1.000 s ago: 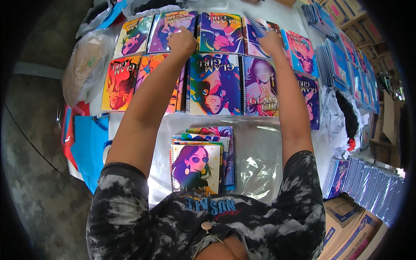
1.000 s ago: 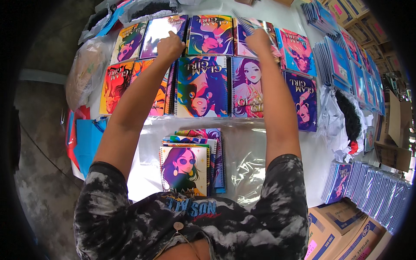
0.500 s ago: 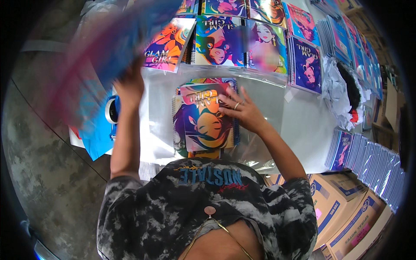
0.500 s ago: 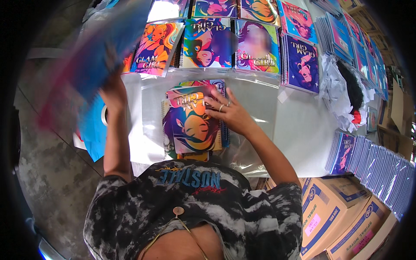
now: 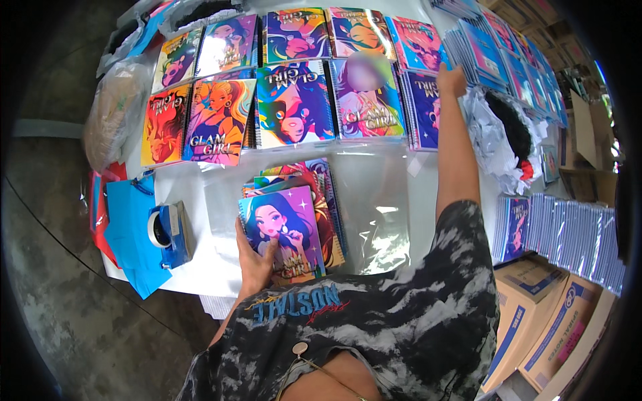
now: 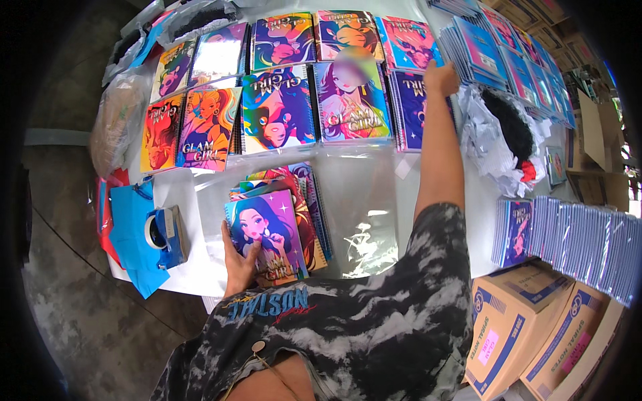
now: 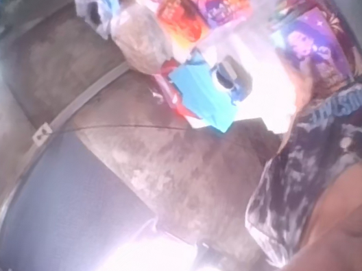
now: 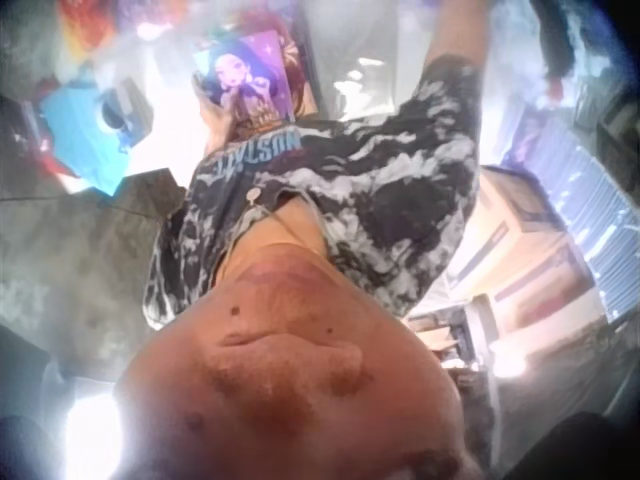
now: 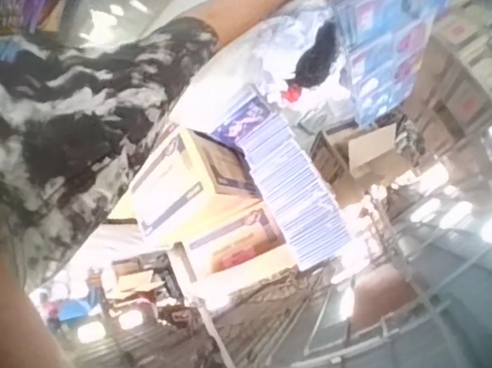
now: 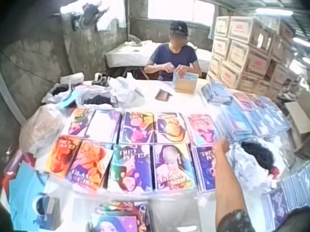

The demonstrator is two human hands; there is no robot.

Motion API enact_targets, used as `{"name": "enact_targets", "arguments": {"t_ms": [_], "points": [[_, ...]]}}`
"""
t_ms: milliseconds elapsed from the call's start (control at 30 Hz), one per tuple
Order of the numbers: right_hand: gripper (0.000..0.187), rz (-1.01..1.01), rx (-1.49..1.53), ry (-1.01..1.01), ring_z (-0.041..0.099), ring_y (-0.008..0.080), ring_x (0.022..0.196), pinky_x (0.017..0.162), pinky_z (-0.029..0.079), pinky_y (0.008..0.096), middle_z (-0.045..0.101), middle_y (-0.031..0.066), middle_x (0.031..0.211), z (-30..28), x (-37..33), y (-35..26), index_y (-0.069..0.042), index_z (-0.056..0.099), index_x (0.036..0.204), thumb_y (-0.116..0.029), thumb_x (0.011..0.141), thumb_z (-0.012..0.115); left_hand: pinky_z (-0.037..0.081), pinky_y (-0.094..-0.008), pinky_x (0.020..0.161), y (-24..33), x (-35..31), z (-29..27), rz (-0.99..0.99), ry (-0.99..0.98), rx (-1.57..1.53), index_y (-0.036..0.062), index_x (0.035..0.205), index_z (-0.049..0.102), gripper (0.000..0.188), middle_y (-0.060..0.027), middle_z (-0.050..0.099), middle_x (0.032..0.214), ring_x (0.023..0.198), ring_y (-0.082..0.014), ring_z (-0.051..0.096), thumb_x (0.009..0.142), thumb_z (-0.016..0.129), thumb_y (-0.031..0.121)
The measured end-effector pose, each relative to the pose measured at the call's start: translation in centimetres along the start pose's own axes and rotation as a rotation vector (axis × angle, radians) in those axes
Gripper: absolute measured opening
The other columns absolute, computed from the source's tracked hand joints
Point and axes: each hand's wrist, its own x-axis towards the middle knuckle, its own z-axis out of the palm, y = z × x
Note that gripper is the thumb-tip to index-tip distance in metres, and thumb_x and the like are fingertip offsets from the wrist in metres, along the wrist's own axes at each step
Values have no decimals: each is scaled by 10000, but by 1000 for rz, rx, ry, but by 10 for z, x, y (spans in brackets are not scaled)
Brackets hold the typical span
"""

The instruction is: The person places spiral-bound notebooks into clear plastic sleeves, seals them with tape, and stacks the packaged items on the table. The person repeats this process for multiple notebooks, handling them one at a time.

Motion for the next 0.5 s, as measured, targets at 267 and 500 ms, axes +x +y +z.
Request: {"name": "enact_targets", "arguments": {"t_ms": [267, 500], "points": [[390, -242, 948, 141, 584, 194, 911, 815, 431, 294, 607, 106, 958, 15, 40, 12, -4, 532, 1012, -163, 725, 744, 267, -384, 1044, 5, 6, 6, -47, 19, -35, -68, 1372, 157, 831, -295, 293, 1351, 1260, -354, 328, 802, 668, 257], [265, -828, 1109, -584, 485, 193, 1075, 918, 363, 289, 540, 97, 1124, -126, -166, 9, -41, 562, 1015, 53, 768, 571, 245, -376, 1054, -17, 3, 0, -188, 54, -504, -57, 1388, 140, 742, -273, 252, 1392, 1278, -308, 305, 910, 476, 401]]}}
